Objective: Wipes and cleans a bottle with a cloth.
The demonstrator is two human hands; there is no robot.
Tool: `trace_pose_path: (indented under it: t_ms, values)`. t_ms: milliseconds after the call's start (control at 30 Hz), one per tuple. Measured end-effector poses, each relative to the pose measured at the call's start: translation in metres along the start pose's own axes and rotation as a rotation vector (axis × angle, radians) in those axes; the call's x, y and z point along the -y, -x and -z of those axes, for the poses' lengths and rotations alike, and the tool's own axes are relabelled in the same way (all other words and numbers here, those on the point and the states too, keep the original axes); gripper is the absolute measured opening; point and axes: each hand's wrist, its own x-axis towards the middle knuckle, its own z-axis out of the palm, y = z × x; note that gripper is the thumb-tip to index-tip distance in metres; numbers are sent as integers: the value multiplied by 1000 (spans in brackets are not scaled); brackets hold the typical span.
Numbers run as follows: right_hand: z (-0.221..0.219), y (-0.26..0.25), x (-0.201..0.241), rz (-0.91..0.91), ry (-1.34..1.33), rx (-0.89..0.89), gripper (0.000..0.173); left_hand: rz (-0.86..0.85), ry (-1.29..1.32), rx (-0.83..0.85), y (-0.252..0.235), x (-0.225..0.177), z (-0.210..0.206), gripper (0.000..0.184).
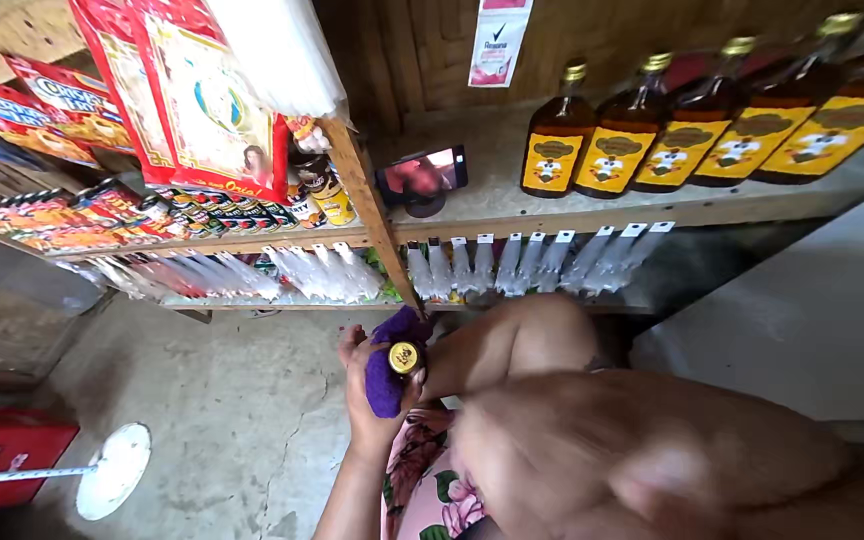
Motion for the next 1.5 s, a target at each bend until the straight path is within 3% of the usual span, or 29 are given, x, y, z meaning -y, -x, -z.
trace_pose_path:
  t_ms: [100,167,267,533,633,800,900,1067,1167,1333,1500]
  values:
    - [-4,5,-57,-239,539,-137,42,-11,-16,17,0,-5,-3,53]
    - [-11,12,-92,-297,663,-184,39,4,0,65,6,-5,-6,55]
    - [-14,21,-121,-168,671,-336,23,-27,-11,108,12,-3,-10,57]
    - [-3,21,-125,-123,575,-328,22,-89,71,63,21,18,-11,50]
    - [-4,24,-125,-145,604,-326,22,-34,105,53,27,23,-10,61]
    - [-3,25,-125,-140,588,-339,22,56,146,63,43,36,-6,97]
    - [2,23,-125,-148,580,-364,23,150,67,108,57,50,-2,104]
    - [9,21,-127,-176,570,-382,23,251,-276,239,83,85,9,92]
    - [10,22,-128,-174,566,-391,23,247,-235,255,83,84,13,86]
    - [13,25,-128,-164,548,-408,21,140,74,203,61,51,10,69]
    - [15,25,-128,-169,614,-432,21,-94,24,201,15,-10,-4,60]
